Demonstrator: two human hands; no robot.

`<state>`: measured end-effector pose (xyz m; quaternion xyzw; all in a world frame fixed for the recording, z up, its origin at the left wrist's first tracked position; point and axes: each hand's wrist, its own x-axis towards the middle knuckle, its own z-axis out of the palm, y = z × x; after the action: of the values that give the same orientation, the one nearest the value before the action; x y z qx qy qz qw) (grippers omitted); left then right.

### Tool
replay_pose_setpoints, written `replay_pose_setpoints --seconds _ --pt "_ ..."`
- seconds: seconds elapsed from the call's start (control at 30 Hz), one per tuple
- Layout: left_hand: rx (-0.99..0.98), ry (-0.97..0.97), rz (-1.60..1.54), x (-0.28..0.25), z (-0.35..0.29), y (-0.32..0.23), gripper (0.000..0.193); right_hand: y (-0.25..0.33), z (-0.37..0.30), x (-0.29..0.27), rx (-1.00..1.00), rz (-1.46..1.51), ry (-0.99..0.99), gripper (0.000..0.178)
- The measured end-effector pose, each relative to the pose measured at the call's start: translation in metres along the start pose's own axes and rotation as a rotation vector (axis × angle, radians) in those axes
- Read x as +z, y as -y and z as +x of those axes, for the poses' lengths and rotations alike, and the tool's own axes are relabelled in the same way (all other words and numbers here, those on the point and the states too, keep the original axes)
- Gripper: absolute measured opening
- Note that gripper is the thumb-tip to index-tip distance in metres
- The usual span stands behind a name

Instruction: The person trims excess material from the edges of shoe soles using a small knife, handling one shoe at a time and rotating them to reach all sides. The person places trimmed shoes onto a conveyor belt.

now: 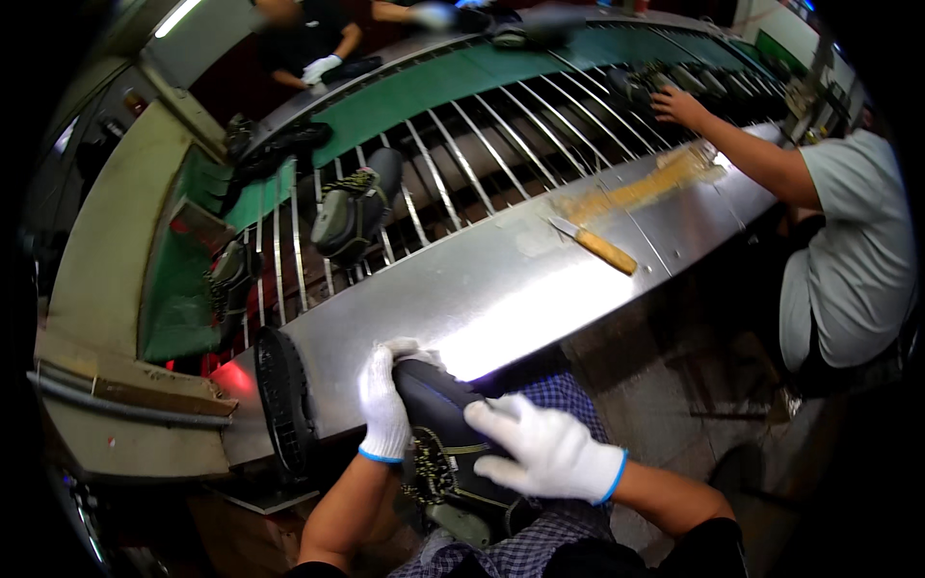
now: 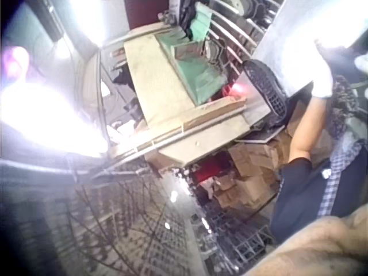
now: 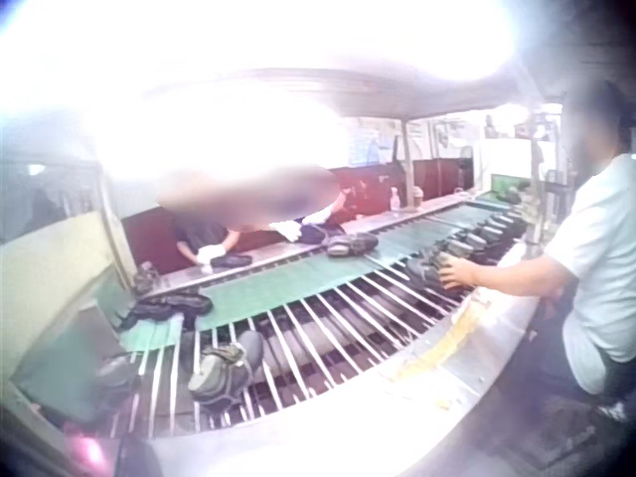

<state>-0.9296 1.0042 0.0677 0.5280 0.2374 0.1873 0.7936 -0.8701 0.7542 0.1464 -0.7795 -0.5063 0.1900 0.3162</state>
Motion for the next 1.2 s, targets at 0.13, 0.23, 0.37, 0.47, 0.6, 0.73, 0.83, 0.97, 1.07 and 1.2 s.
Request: replay_pose_setpoints --seconds 0.13,0.23,0.37,0.47,0.6,0.73,0.83,0.97,1.07,1.2 --pt "-0.25 -0.076 -0.088 0.002 0.0 -0.01 0.038 -0.014 0.044 0.004 0.322 0.208 -0.013 0.116" --pt "-0.16 0.018 -0.065 0.009 -0.008 -0.018 0.036 -0.01 0.077 0.001 0.28 0.353 0.033 0.124" --pt "-0.084 0.024 -0.223 0.015 -0.022 -0.049 0.031 0.003 0.097 -0.019 0.146 0.27 0.114 0.127" --pt "0.007 0.003 -0.273 0.007 -0.042 -0.066 0.035 0.03 0.109 -0.025 0.01 0.154 0.142 0.122" --pt "0.189 0.087 -0.04 -0.018 -0.052 -0.059 0.037 0.083 0.123 -0.032 -0.021 0.218 0.23 0.113" --pt "0.286 0.073 0.068 0.008 -0.052 -0.065 0.052 0.047 0.113 0.011 -0.226 0.227 -0.126 0.091" --pt "0.268 -0.081 -0.019 -0.009 -0.061 -0.039 0.048 0.099 0.103 -0.009 -0.165 0.233 0.208 0.08" --pt "0.379 -0.046 -0.237 -0.023 -0.074 -0.043 0.047 0.116 0.104 -0.012 -0.265 0.032 0.198 0.083" --pt "0.41 -0.113 -0.231 -0.035 -0.087 -0.035 0.045 0.143 0.099 -0.033 -0.317 0.295 0.255 0.08" --pt "-0.161 0.206 -0.68 -0.1 -0.043 0.079 0.083 0.132 0.072 -0.047 -0.315 0.32 -0.014 0.1"
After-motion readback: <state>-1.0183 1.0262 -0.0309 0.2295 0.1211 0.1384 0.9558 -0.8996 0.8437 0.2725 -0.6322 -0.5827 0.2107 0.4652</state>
